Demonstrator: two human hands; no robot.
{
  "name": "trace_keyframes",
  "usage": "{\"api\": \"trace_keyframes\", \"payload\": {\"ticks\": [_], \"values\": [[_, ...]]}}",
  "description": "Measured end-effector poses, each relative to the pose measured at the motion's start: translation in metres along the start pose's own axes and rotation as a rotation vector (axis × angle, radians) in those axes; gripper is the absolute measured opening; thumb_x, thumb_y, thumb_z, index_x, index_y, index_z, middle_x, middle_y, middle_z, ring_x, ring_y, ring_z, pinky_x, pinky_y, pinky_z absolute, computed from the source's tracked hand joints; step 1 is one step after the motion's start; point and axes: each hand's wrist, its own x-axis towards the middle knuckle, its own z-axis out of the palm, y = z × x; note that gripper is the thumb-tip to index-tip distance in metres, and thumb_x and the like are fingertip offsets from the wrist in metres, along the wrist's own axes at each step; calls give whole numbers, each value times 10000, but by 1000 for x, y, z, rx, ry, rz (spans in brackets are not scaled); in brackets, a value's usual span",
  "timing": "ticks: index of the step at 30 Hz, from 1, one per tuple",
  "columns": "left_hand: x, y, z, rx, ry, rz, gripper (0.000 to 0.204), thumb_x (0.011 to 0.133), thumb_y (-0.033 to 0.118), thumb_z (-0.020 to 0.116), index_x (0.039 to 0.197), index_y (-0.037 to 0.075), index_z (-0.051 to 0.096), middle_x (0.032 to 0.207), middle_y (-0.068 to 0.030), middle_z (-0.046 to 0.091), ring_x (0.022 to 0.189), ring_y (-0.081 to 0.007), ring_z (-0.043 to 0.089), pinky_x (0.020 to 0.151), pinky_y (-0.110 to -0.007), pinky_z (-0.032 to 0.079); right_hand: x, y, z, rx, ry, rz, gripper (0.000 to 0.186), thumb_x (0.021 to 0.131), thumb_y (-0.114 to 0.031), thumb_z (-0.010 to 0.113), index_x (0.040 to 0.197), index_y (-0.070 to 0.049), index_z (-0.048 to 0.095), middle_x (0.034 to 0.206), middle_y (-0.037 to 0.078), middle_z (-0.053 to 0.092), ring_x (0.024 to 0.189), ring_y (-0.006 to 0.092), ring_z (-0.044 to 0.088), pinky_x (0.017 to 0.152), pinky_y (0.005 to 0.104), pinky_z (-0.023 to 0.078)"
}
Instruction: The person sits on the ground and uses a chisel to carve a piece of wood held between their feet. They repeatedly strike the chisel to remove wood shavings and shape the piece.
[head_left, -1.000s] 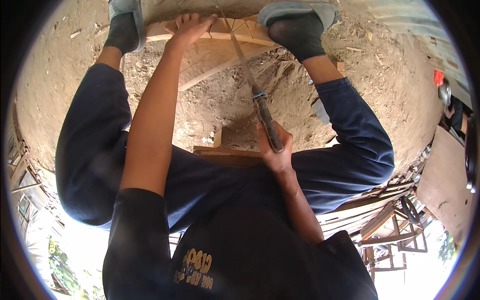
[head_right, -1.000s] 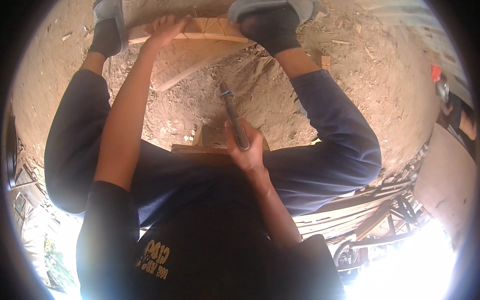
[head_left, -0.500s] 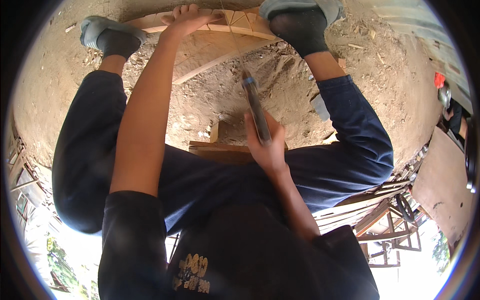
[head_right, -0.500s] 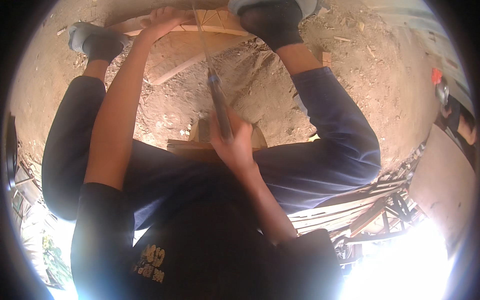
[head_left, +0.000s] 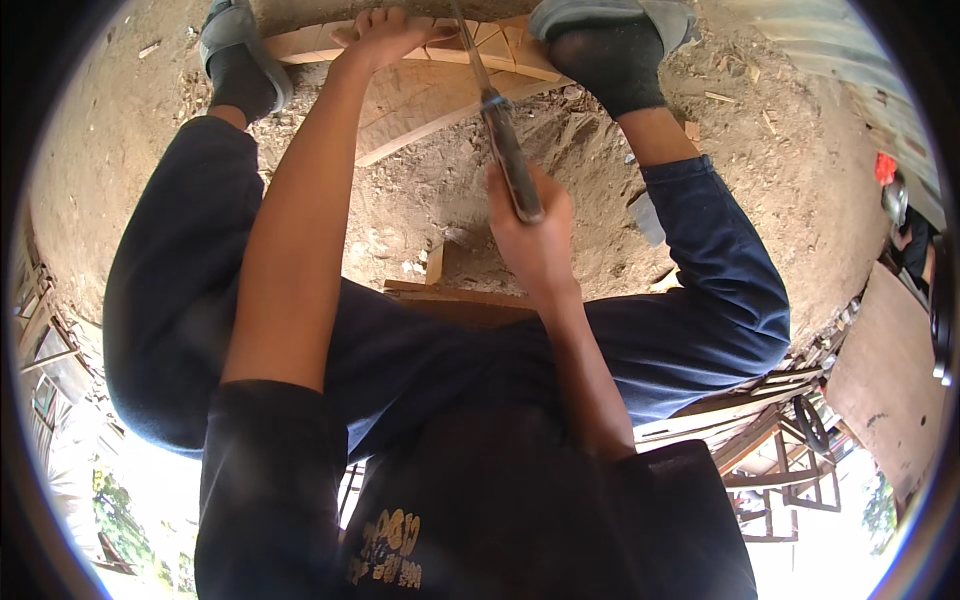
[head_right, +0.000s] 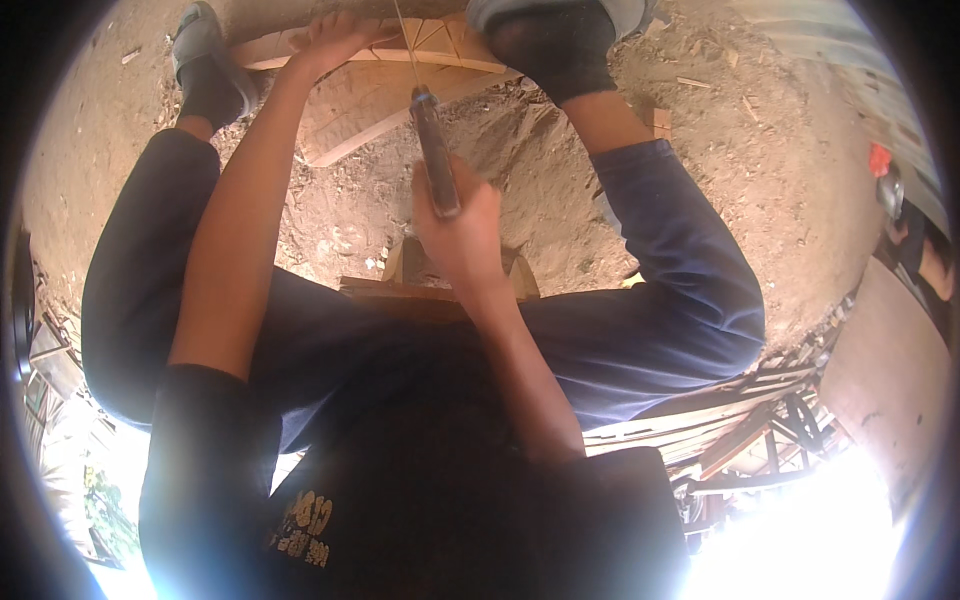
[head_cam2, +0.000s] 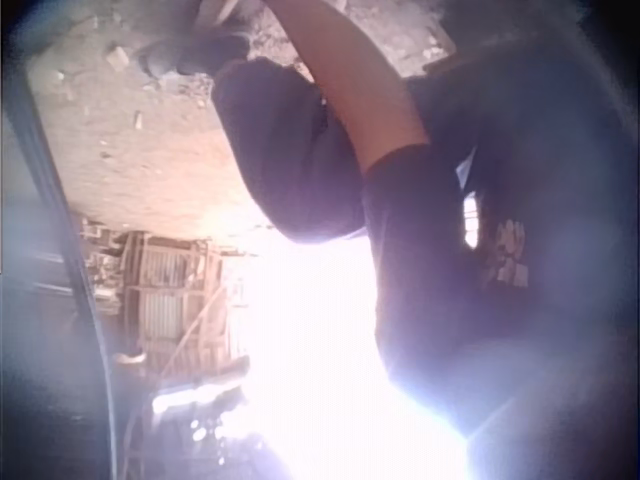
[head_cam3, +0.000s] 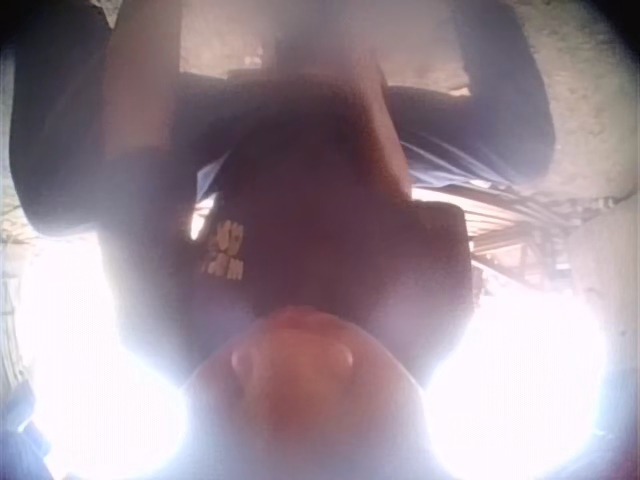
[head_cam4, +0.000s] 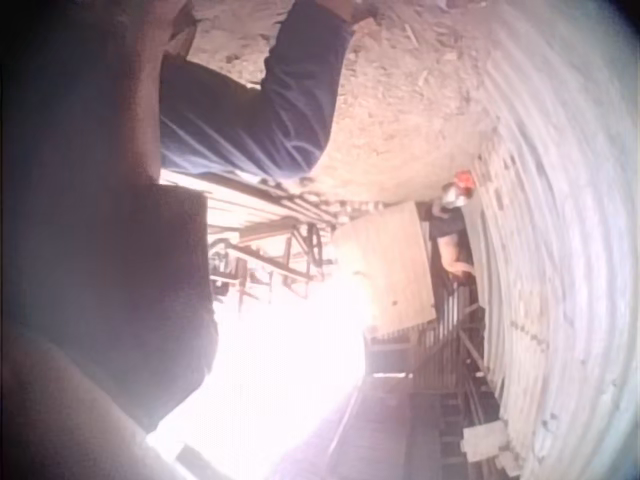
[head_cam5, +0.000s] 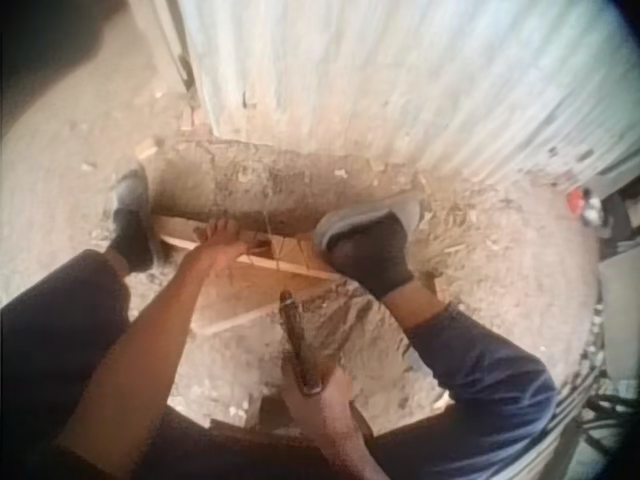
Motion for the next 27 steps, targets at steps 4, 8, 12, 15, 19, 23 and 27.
{"api": "trace_keyframes", "payload": {"ticks": [4, 8, 12, 15, 19, 23, 27], "values": [[34, -27, 10, 107, -237, -41, 1180, 694, 956, 472, 1547, 146, 381, 1635, -163, 266, 1531, -398, 124, 1125, -761, 61, -26, 15, -2, -50, 33, -138, 193, 985, -136, 656, 876, 22, 641, 623, -1, 538, 600, 43, 459, 517, 283, 397], [39, -33, 26, 92, -115, -3, 1080, 760, 882, 479, 1506, 103, 431, 1596, -189, 337, 1507, -428, 202, 1127, -763, 121, -53, 16, -19, -105, 30, -78, 245, 987, -165, 662, 830, 19, 627, 598, 10, 525, 574, 56, 440, 506, 303, 385], [22, -20, 18, 52, -78, -10, 996, 830, 811, 457, 1537, 114, 377, 1623, -181, 289, 1523, -404, 179, 1145, -749, 109, 4, 2, 2, -109, 21, -87, 195, 973, -117, 674, 840, 22, 640, 594, 14, 533, 584, 45, 452, 512, 285, 404], [14, -10, -1, 106, -183, -27, 1086, 783, 863, 469, 1567, 126, 323, 1641, -168, 253, 1530, -387, 153, 1144, -749, 71, 2, 8, 12, -69, 49, -149, 213, 979, -131, 667, 829, 16, 632, 595, 8, 534, 577, 44, 438, 503, 285, 391], [21, -21, 8, 153, -198, -33, 1094, 785, 877, 448, 1580, 141, 299, 1653, -160, 229, 1532, -375, 153, 1146, -750, 37, -37, 33, -17, -96, 32, -158, 238, 992, -163, 652, 831, 11, 631, 601, -7, 514, 570, 43, 410, 487, 290, 353], [30, -26, 22, 100, -131, -36, 932, 875, 745, 443, 1541, 98, 371, 1643, -206, 220, 1532, -386, 163, 1185, -664, 127, 14, 19, -8, -38, -22, -78, 118, 934, -80, 669, 865, 11, 640, 626, 143, 586, 525, 162, 556, 517, 350, 447], [53, -53, 25, 120, -278, -4, 930, 881, 738, 444, 1553, 102, 351, 1657, -203, 182, 1541, -387, 125, 1193, -662, 102, 24, 3, -5, 59, -40, -22, 147, 945, -89, 660, 857, 24, 630, 623, 129, 572, 536, 150, 534, 526, 353, 440]]}}
